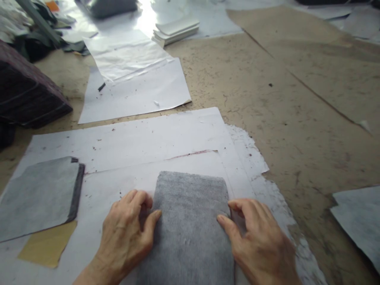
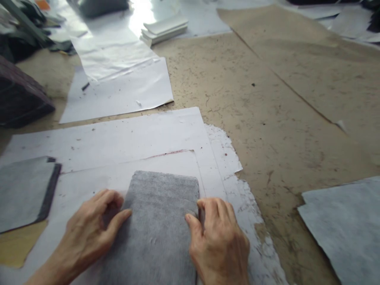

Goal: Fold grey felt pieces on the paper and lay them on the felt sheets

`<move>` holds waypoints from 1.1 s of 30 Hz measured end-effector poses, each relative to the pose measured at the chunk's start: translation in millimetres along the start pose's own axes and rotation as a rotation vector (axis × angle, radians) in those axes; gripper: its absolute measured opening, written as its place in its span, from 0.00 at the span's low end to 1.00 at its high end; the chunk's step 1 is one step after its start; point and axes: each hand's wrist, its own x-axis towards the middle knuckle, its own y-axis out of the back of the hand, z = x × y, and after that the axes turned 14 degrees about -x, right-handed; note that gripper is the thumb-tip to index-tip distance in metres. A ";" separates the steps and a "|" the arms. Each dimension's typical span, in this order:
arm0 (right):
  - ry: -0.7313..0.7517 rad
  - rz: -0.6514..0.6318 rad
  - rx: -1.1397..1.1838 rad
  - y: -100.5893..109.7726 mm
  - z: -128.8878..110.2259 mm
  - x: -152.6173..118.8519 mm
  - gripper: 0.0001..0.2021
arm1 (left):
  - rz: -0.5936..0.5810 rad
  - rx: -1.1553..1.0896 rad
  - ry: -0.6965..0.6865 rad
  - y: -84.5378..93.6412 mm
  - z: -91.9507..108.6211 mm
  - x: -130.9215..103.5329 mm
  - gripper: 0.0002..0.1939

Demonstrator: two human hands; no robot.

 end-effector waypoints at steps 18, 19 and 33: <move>0.207 -0.189 0.330 -6.0 15.8 20.6 0.04 | -0.231 -0.134 -0.029 19.6 12.9 36.6 0.16; 0.211 -0.179 0.358 -7.4 15.7 16.2 0.05 | -0.216 -0.150 -0.017 19.1 12.0 35.8 0.15; 0.030 -0.094 0.123 0.4 11.1 -6.6 0.10 | -0.205 -0.139 0.097 15.0 9.5 20.5 0.11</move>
